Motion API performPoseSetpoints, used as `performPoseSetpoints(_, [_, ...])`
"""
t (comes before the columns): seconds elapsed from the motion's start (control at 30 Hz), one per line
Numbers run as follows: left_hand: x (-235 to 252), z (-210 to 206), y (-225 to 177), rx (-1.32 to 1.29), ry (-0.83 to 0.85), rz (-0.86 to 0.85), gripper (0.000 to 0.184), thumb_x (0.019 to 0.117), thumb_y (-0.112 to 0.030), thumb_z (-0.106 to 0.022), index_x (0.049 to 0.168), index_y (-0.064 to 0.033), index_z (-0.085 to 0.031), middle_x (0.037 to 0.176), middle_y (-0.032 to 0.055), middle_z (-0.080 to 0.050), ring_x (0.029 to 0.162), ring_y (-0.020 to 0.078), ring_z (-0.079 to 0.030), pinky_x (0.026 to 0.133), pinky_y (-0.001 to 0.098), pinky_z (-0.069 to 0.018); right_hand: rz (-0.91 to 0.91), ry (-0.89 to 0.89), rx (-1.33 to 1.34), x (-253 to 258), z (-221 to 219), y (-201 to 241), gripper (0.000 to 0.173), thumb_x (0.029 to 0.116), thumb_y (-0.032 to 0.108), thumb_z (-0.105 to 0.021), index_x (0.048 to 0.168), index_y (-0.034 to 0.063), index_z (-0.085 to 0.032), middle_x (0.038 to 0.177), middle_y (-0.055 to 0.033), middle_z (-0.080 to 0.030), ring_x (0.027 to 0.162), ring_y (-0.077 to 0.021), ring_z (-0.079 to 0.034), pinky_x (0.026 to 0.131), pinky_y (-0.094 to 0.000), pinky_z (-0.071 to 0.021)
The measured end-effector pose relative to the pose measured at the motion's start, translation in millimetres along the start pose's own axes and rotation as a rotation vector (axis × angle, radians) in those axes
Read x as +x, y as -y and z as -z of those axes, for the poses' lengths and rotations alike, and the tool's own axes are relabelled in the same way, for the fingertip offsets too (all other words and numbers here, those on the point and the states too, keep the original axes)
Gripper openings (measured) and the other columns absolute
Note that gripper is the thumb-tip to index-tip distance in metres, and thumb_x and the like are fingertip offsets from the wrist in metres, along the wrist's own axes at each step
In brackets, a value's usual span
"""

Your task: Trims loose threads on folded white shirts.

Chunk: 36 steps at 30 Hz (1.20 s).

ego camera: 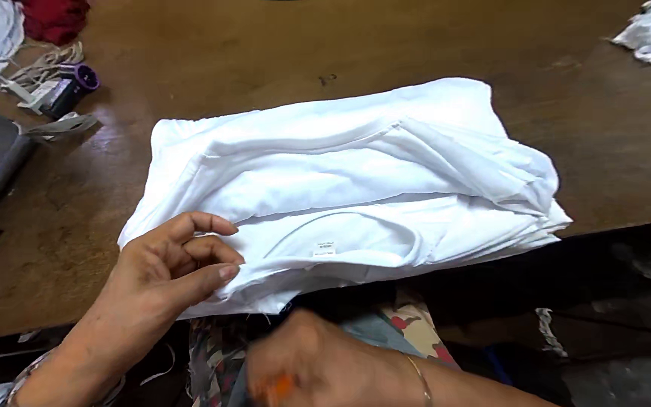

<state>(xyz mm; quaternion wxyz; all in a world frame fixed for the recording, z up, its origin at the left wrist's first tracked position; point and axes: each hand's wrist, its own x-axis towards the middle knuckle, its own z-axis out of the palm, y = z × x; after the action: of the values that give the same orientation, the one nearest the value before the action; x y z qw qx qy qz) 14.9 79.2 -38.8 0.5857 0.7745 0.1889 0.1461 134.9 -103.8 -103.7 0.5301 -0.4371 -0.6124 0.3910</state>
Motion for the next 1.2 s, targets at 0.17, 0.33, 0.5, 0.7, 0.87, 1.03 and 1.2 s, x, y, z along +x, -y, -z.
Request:
performPoseSetpoints(0.17, [-11.7,0.2,7.2,0.309,0.029,-0.243,0.024,0.0920,-0.026,-0.068,0.116,-0.0197,-0.070,0.096,-0.0043,-0.072,0.080,0.0101,-0.069,0.070,0.0239,-0.0603,0.189,-0.194,-0.733,-63.6,43.2,28.6,0.022,0.1041,0.021,-0.054,0.116,0.0110,-0.070,0.078,-0.0035,-0.069,0.067,-0.0166,-0.065,0.057,-0.0337,-0.0531])
performPoseSetpoints(0.33, [-24.2,-3.4,17.3,0.602,0.102,-0.360,0.022,0.0955,-0.041,-0.067,0.109,-0.0249,-0.074,0.091,-0.0115,-0.067,0.092,0.0052,-0.059,0.083,0.0288,-0.0475,-0.015,-0.171,-1.248,-98.6,111.0,34.8,0.028,0.0901,0.019,-0.057,0.112,0.0152,-0.074,0.070,0.0046,-0.060,0.055,-0.0130,-0.057,0.045,-0.0318,-0.0437])
performPoseSetpoints(0.5, [-21.0,-6.5,11.1,0.686,0.012,-0.414,0.018,0.0971,-0.038,-0.067,0.100,-0.0221,-0.076,0.097,-0.0059,-0.066,0.098,0.0073,-0.059,0.086,0.0284,-0.0481,0.007,-0.161,-1.139,-91.4,145.3,61.9,0.015,0.0955,0.021,-0.051,0.094,0.0147,-0.064,0.069,0.0078,-0.054,0.058,-0.0057,-0.054,0.048,-0.0264,-0.0436])
performPoseSetpoints(0.7, [47.7,11.6,-32.9,0.821,-0.294,-0.484,0.027,0.1048,-0.028,-0.056,0.111,-0.0031,-0.063,0.094,0.0028,-0.063,0.078,0.0053,-0.060,0.071,0.0253,-0.0515,0.010,-0.435,-1.324,-6.2,207.6,93.3,0.019,0.1037,0.020,-0.049,0.098,0.0066,-0.062,0.074,-0.0029,-0.053,0.063,-0.0120,-0.047,0.056,-0.0315,-0.0362])
performPoseSetpoints(0.87, [132.6,7.0,11.1,0.862,-0.326,-0.329,0.029,0.1027,-0.015,-0.057,0.123,0.0061,-0.057,0.111,0.0237,-0.064,0.092,0.0306,-0.065,0.082,0.0479,-0.0549,-0.372,-0.511,-1.344,48.3,227.4,3.8,0.018,0.0986,0.015,-0.056,0.107,0.0008,-0.063,0.085,-0.0235,-0.066,0.084,-0.0458,-0.068,0.068,-0.0631,-0.0508])
performPoseSetpoints(1.03, [126.8,13.0,27.7,0.771,-0.502,-0.569,0.015,0.0988,-0.004,-0.056,0.107,0.0007,-0.067,0.118,0.0193,-0.057,0.102,0.0191,-0.060,0.080,0.0265,-0.0526,0.043,-0.631,-1.382,29.8,226.0,-1.4,0.018,0.0936,0.009,-0.057,0.108,-0.0002,-0.064,0.074,-0.0174,-0.064,0.065,-0.0374,-0.064,0.056,-0.0539,-0.0476])
performPoseSetpoints(1.2, [54.4,9.0,-9.1,0.833,-0.330,-0.652,0.018,0.0970,-0.016,-0.062,0.104,-0.0003,-0.068,0.119,0.0155,-0.056,0.107,0.0208,-0.056,0.090,0.0343,-0.0500,0.281,-0.187,-1.075,-10.4,176.9,52.4,0.015,0.0880,0.021,-0.061,0.094,0.0102,-0.069,0.070,0.0029,-0.061,0.059,-0.0068,-0.057,0.051,-0.0278,-0.0463])
